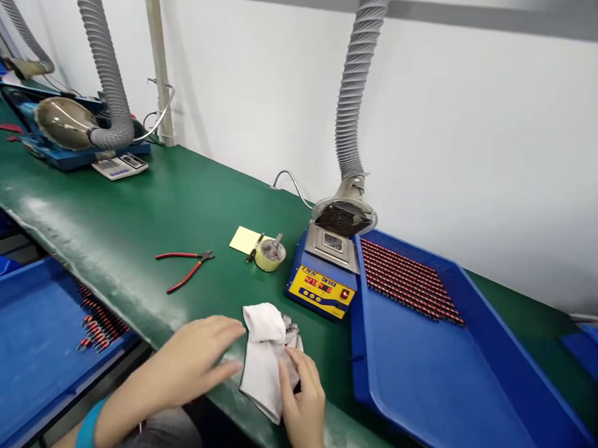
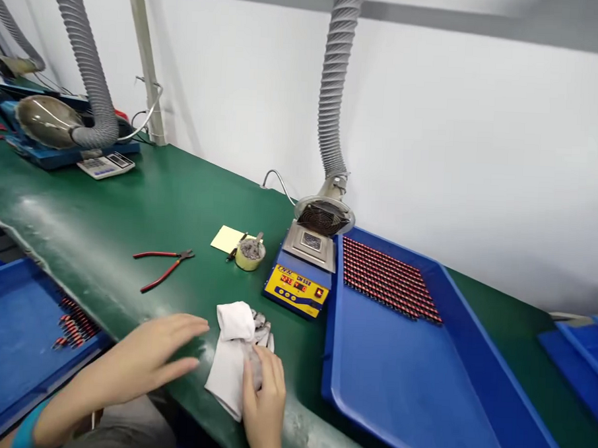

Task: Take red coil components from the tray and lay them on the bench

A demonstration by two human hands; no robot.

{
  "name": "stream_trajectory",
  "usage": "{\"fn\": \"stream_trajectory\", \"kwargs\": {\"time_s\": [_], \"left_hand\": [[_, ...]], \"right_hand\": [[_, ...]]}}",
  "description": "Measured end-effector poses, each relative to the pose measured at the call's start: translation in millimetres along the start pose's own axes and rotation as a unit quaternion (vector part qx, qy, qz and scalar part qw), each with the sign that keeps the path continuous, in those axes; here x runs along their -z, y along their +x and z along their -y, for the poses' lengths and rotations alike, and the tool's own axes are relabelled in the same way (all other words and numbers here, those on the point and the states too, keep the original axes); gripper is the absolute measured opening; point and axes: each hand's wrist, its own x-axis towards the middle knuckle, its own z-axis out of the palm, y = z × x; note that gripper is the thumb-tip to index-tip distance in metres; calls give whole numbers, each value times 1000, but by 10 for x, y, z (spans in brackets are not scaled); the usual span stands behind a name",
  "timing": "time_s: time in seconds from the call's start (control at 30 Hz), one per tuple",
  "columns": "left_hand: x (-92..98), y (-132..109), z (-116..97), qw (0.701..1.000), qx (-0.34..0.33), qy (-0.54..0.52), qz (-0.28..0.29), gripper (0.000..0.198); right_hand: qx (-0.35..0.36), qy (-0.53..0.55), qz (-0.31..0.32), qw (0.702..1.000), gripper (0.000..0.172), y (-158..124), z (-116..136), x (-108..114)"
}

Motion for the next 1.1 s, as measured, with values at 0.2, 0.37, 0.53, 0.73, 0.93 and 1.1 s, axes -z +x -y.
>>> {"fn": "stream_trajectory", "kwargs": {"time_s": [0.2, 0.37, 0.53, 0.73, 0.93, 1.1], "left_hand": [[-451, 692, 128, 989, -41, 92, 106, 29], [-583, 996, 223, 997, -25, 33, 72, 12], [-639, 1122, 168, 985, 37, -166, 35, 22], [-417, 1019, 39, 913, 110, -392, 8, 38], [-628, 922, -35, 862, 126, -491, -4, 38], [-696, 760, -175, 833, 125, -538, 25, 47]], "right_hand": [[42, -22, 50, 998, 49, -32, -21, -70], [15, -75, 99, 992, 70, -131, -13, -255], [-6, -77, 74, 994, 64, -211, -68, -384], [-37, -71, -14, 997, 42, -186, -137, -386], [-15, 87, -86, 992, 35, 168, 315, -284], [-26, 156, -80, 984, 17, 431, 626, -373]]}}
